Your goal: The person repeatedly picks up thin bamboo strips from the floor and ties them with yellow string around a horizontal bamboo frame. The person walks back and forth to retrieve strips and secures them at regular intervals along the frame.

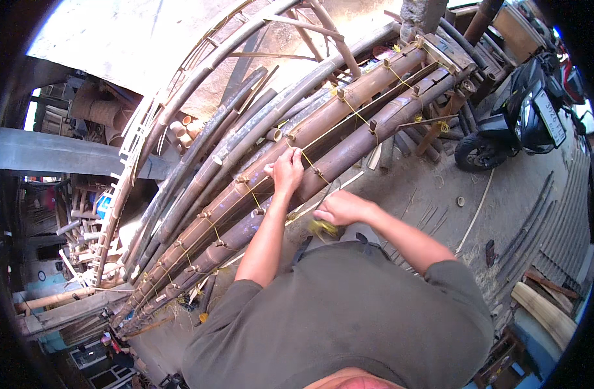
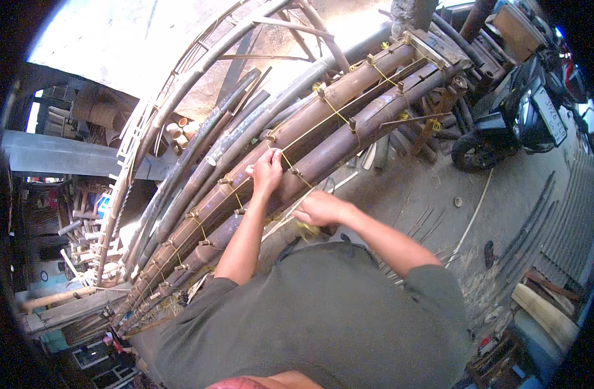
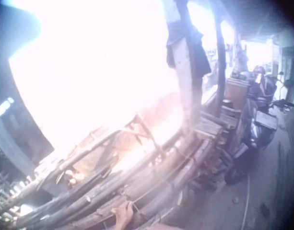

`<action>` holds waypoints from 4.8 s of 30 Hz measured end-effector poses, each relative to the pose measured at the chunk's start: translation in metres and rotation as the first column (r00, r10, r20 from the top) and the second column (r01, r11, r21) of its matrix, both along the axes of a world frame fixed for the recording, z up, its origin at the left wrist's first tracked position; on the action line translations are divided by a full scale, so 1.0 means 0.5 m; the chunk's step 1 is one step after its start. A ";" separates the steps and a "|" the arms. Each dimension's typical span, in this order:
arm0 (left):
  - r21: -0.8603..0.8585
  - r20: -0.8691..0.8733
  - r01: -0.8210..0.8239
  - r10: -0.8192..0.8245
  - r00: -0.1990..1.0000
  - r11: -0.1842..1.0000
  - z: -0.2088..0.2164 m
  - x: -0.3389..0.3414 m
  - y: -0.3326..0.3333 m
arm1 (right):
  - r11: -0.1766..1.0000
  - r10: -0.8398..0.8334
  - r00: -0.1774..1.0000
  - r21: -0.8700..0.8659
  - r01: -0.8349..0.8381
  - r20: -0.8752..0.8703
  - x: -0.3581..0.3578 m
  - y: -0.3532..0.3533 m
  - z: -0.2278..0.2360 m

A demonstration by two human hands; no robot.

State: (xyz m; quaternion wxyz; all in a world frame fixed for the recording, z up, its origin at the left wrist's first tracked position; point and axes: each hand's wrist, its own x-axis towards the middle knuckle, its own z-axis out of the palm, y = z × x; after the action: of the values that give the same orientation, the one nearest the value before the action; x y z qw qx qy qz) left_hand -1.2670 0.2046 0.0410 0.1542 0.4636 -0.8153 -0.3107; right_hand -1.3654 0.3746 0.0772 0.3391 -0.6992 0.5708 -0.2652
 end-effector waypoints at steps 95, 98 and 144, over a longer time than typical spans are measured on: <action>0.001 -0.466 0.020 -0.018 0.885 1.000 0.062 0.617 -0.311 | 0.914 -0.206 0.969 -0.327 0.240 0.137 0.774 -0.184 -0.075; -0.234 -0.046 0.034 -0.046 0.998 0.972 -0.117 0.636 -0.387 | 0.823 -0.305 0.856 -0.337 0.457 0.418 0.786 -0.144 -0.101; -0.315 -0.145 -0.093 0.049 0.988 0.944 -0.028 0.989 -0.416 | 0.915 -0.273 0.844 -0.145 0.375 0.461 1.129 -0.211 -0.095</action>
State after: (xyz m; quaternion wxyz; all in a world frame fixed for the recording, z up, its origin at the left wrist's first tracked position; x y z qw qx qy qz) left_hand -0.7725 -0.0032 0.0271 0.2935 0.4394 -0.8254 -0.1987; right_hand -0.8010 0.2690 0.0295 0.3236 -0.5501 0.5573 -0.5311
